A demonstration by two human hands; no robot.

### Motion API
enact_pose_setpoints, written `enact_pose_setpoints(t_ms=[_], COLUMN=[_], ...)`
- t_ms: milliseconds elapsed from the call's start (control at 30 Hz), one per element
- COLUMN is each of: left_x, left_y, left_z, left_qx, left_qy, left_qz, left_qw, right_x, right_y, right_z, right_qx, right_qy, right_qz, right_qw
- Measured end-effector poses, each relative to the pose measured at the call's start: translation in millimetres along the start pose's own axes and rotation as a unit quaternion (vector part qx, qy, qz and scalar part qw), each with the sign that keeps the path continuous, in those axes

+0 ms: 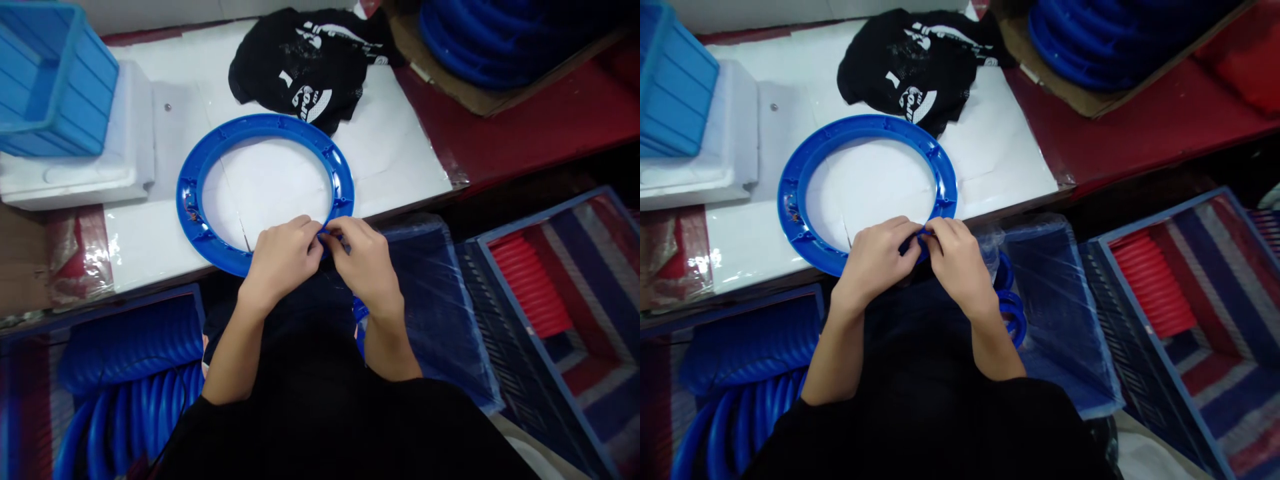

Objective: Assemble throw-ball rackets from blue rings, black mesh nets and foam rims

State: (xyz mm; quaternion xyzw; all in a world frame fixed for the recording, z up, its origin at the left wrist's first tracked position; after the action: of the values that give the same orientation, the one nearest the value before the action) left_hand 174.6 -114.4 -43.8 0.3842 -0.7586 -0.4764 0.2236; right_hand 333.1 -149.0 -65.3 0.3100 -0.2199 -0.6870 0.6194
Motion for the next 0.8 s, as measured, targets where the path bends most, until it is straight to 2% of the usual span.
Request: enact_pose_setpoints(t_ms=[67, 167, 333, 600, 800], left_x=[4.2, 7.4, 6.5, 7.1, 5.9], left_y=[2.0, 3.7, 2.3, 1.8, 5.5], left_z=[6.0, 12.2, 15.0, 16.0, 27.5], left_qx=[0.021, 0.054, 0.073, 0.073, 0.073], left_qy=[0.003, -0.006, -0.007, -0.015, -0.058], left_qz=[-0.002, -0.007, -0.022, -0.016, -0.01], left_qw=[1.0, 0.998, 0.997, 0.997, 0.996], right_x=[-1.5, -8.3, -26.5, -40.8, -35.5], right_y=[7.7, 15.7, 16.5, 16.8, 6.9], right_z=[-1.5, -3.0, -5.2, -15.4, -11.6], right_qx=[-0.025, -0.029, -0.024, -0.061, -0.021], right_qy=[-0.002, 0.004, 0.034, 0.012, 0.0], right_qz=[0.013, -0.005, 0.027, 0.074, 0.033], right_qw=[1.0, 1.0, 0.999, 0.995, 0.999])
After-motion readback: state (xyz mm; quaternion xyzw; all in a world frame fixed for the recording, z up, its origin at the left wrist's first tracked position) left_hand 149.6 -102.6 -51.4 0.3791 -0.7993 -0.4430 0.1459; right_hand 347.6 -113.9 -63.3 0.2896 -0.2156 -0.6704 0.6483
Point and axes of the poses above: each hand's wrist, its own x-axis away from the middle knuckle, its own y-axis out of the back of the hand, z = x × y, the point moved 1 cm from there along -x, towards the middle knuckle, and after that the axes turned 9 degrees about -y, right-handed, at the moved point
